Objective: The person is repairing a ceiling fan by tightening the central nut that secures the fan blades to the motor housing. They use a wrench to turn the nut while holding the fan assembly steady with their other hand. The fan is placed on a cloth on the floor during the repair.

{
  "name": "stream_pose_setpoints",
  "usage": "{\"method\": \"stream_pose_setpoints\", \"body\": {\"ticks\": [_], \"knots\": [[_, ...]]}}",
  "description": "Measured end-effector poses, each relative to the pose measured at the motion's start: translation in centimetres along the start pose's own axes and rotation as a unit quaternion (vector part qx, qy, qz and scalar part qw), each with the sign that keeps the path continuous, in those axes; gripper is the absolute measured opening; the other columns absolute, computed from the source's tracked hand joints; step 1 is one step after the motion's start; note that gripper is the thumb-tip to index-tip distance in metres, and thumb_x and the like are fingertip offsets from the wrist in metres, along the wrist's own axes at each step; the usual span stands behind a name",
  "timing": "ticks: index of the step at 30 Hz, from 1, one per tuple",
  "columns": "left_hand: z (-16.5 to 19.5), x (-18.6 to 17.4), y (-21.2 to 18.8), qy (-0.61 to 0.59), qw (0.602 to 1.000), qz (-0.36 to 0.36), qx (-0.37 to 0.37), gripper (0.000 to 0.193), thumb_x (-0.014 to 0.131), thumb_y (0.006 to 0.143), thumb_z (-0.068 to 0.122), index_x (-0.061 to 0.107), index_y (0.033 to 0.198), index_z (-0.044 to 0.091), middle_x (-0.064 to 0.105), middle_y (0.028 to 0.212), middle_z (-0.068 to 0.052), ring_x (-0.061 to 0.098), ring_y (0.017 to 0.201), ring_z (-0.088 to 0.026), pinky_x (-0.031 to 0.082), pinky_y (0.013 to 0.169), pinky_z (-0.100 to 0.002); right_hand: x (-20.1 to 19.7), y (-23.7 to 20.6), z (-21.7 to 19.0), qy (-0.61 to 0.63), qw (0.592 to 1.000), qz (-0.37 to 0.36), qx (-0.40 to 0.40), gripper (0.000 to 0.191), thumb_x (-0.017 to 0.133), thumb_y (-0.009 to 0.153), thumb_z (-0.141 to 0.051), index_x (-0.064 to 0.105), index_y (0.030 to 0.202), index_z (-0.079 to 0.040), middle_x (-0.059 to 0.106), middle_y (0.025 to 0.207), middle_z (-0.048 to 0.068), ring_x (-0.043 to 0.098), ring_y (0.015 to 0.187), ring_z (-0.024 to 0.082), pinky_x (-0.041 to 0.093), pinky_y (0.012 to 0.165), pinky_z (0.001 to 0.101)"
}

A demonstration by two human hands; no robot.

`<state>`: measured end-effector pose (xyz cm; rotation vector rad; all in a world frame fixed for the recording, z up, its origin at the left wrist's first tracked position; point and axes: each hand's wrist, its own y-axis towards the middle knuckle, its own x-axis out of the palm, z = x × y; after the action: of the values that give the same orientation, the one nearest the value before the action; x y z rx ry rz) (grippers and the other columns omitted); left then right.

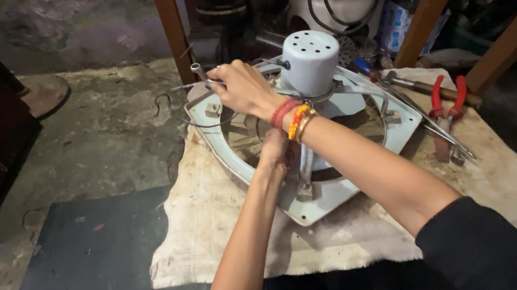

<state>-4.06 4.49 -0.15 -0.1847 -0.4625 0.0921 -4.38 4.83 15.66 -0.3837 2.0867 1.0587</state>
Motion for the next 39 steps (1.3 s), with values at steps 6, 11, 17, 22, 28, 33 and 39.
{"method": "stream_pose_setpoints", "body": {"ticks": [6,11,17,22,28,33,39], "knots": [[0.0,0.3,-0.5,-0.102,0.992,-0.071,-0.002,0.029,0.055,0.101,0.026,0.063,0.081,0.008,0.058,0.061,-0.001,0.049,0.041,-0.01,0.032,0.034,-0.025,-0.4,0.1,0.5,-0.019,0.998,-0.022,-0.052,0.03,0.066,0.088,-0.012,0.076,0.115,-0.007,0.073,0.091,0.022,0.07,0.086,0.041,0.056,0.078,0.0474],[0.2,0.5,0.0,-0.179,0.979,-0.098,0.003,0.018,0.054,0.1,0.011,0.062,0.084,0.007,0.06,0.069,-0.001,0.052,0.051,-0.009,0.038,0.044,-0.026,-1.3,-0.6,0.5,-0.114,0.99,-0.061,-0.047,0.043,0.066,0.077,0.0,0.073,0.119,-0.005,0.073,0.094,0.022,0.071,0.091,0.039,0.056,0.08,0.0483],[1.1,-0.1,-0.2,-0.164,0.981,-0.103,-0.027,0.015,0.053,0.096,0.008,0.063,0.085,0.007,0.061,0.069,-0.002,0.055,0.052,-0.012,0.042,0.046,-0.027,-1.8,-1.1,-0.3,-0.161,0.983,-0.081,-0.034,0.048,0.067,0.074,0.002,0.072,0.121,-0.007,0.073,0.096,0.022,0.07,0.088,0.041,0.055,0.076,0.049],[2.4,-0.5,-0.9,-0.016,0.998,-0.055,-0.034,0.029,0.064,0.096,0.029,0.058,0.073,0.013,0.054,0.056,0.002,0.044,0.037,-0.008,0.029,0.032,-0.023,-2.6,-2.6,0.8,-0.281,0.958,-0.041,-0.039,0.019,0.07,0.079,-0.004,0.074,0.097,-0.006,0.072,0.091,0.019,0.07,0.087,0.038,0.055,0.075,0.0473],[2.3,0.0,-0.5,-0.182,0.978,-0.103,-0.006,0.013,0.063,0.096,0.017,0.064,0.085,0.01,0.065,0.072,-0.002,0.059,0.058,-0.012,0.046,0.052,-0.025,-2.8,-4.8,0.9,-0.335,0.936,0.027,-0.107,0.007,0.071,0.085,-0.005,0.073,0.091,-0.005,0.071,0.088,0.015,0.071,0.086,0.034,0.055,0.075,0.0464],[2.2,0.2,-0.4,-0.211,0.966,-0.15,0.02,0.018,0.062,0.094,0.017,0.061,0.076,0.013,0.058,0.064,0.002,0.053,0.051,-0.01,0.04,0.045,-0.024,-3.5,-5.8,1.2,-0.193,0.975,0.085,-0.066,0.043,0.066,0.073,-0.003,0.076,0.115,-0.005,0.072,0.087,0.016,0.07,0.082,0.036,0.055,0.072,0.0468],[2.6,0.2,-1.3,-0.148,0.974,-0.173,-0.007,0.01,0.06,0.088,-0.001,0.069,0.093,0.002,0.066,0.079,0.0,0.054,0.065,-0.007,0.045,0.062,-0.02,-5.5,-4.3,2.6,-0.094,0.99,-0.03,-0.098,0.045,0.059,0.081,-0.002,0.077,0.12,-0.014,0.072,0.093,0.015,0.072,0.083,0.033,0.058,0.078,0.043]]}}
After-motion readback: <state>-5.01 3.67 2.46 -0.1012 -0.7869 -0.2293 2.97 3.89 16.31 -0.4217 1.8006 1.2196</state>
